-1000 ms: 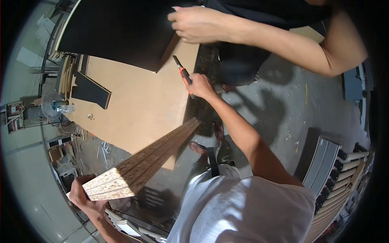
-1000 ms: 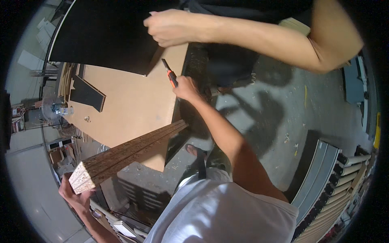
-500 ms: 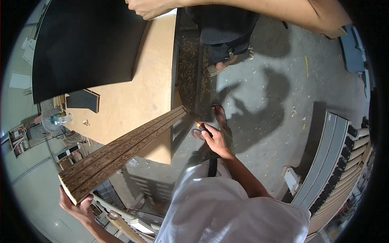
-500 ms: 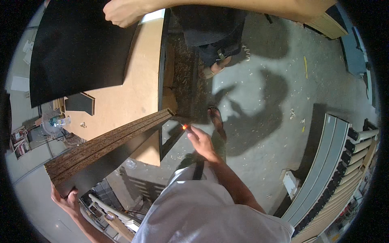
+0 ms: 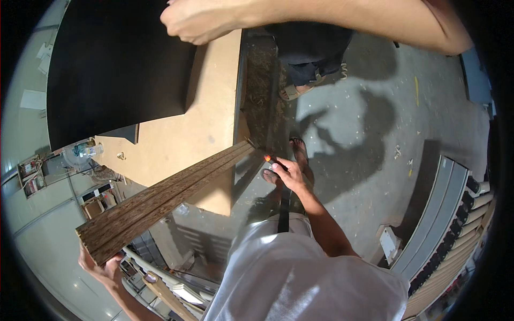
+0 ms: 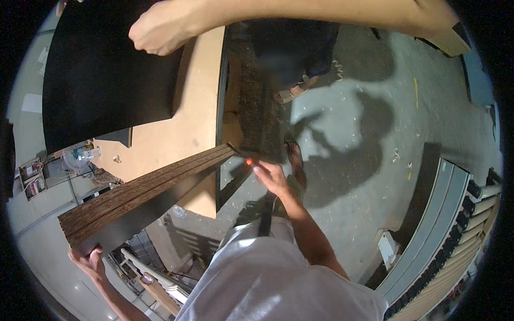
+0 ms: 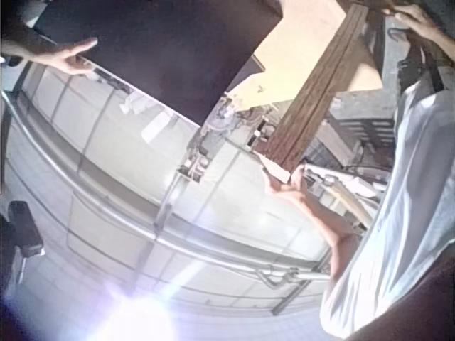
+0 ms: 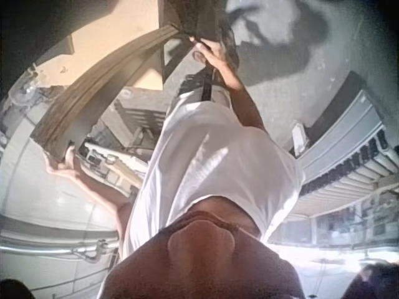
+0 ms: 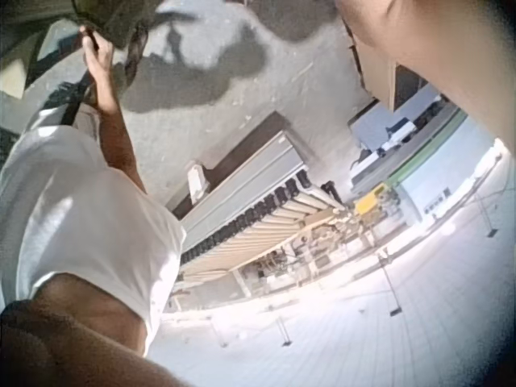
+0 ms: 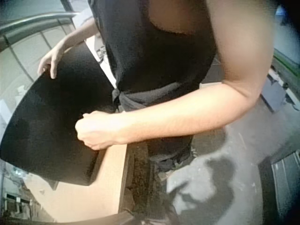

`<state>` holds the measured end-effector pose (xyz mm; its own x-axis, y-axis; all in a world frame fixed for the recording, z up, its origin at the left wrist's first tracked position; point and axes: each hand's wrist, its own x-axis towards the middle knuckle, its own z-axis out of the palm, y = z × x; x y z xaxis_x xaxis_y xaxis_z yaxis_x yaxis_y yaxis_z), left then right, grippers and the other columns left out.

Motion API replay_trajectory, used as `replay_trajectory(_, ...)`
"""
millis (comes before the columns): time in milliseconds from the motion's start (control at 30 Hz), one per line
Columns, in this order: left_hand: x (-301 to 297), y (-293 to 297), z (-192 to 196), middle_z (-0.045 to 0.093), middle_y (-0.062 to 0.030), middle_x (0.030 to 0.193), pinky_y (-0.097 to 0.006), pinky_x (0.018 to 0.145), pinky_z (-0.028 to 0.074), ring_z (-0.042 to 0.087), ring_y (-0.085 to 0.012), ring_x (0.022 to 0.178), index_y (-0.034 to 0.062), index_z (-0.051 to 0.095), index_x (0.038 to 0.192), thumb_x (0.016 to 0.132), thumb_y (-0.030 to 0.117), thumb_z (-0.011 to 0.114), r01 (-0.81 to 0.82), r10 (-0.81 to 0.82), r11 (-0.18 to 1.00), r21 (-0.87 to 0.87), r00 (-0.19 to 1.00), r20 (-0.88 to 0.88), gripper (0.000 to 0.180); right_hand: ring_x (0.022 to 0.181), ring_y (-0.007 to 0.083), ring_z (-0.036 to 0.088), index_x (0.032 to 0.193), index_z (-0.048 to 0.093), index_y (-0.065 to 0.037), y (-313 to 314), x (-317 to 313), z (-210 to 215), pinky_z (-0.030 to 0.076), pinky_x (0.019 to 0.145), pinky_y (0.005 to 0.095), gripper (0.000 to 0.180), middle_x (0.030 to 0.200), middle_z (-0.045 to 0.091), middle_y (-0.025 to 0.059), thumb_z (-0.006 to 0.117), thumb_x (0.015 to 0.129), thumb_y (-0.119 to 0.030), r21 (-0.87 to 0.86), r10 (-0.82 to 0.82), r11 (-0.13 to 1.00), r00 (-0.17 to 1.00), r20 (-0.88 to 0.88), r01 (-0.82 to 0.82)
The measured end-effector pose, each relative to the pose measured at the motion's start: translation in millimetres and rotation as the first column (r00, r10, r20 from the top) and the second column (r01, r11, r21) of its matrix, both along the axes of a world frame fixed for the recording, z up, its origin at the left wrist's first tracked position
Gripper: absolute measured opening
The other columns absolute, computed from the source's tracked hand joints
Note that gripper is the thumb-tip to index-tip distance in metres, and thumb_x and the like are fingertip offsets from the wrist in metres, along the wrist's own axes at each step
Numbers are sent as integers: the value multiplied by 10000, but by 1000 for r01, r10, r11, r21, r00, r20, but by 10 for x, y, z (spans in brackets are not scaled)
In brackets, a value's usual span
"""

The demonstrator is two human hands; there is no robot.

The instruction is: Trimming edges of wooden panels with a utility knife and organizing them in a factory.

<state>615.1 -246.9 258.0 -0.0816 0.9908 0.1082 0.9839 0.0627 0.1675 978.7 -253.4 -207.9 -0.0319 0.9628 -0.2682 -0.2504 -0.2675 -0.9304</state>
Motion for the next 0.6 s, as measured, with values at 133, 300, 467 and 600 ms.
replay_trajectory(133, 123, 92, -90, 521, -98, 1096, -324, 708, 504, 592, -211, 830, -18, 432, 1336, 665, 553, 842, 43, -47, 998, 45, 996, 76, 972, 608, 32, 508, 1182, 658, -20, 84, -86, -202, 405, 531, 213, 381, 691, 567, -34, 634, 935, -309, -8, 10, 1000, 997, 73, -10)
replay_trajectory(300, 371, 147, -68, 602, -62, 910, -280, 644, 486, 583, -150, 778, -64, 548, 1230, 640, 659, 801, -7, 6, 1000, 30, 999, 48, 967, 683, 67, 579, 1206, 645, -12, -27, -56, -131, 499, 630, 250, 413, 873, 671, 29, 648, 924, -314, -10, 24, 1000, 991, 133, -23)
replay_trajectory(467, 522, 250, -95, 591, -46, 829, -286, 633, 489, 574, -144, 731, -76, 577, 1157, 570, 730, 790, 5, -6, 1000, 29, 1000, 3, 1020, 649, 87, 568, 1193, 645, -8, 127, -59, -164, 504, 618, 240, 425, 810, 645, 31, 653, 914, -328, -135, 35, 991, 984, 177, -11)
replay_trajectory(600, 605, 187, -214, 607, -64, 823, -315, 709, 485, 570, -157, 771, -98, 556, 996, 475, 717, 841, -43, 28, 982, 184, 996, 84, 1008, 577, 109, 523, 967, 666, -29, 452, -336, -406, 411, 509, 278, 415, 639, 539, -2, 626, 906, -437, -167, -203, 959, 966, 158, 229)
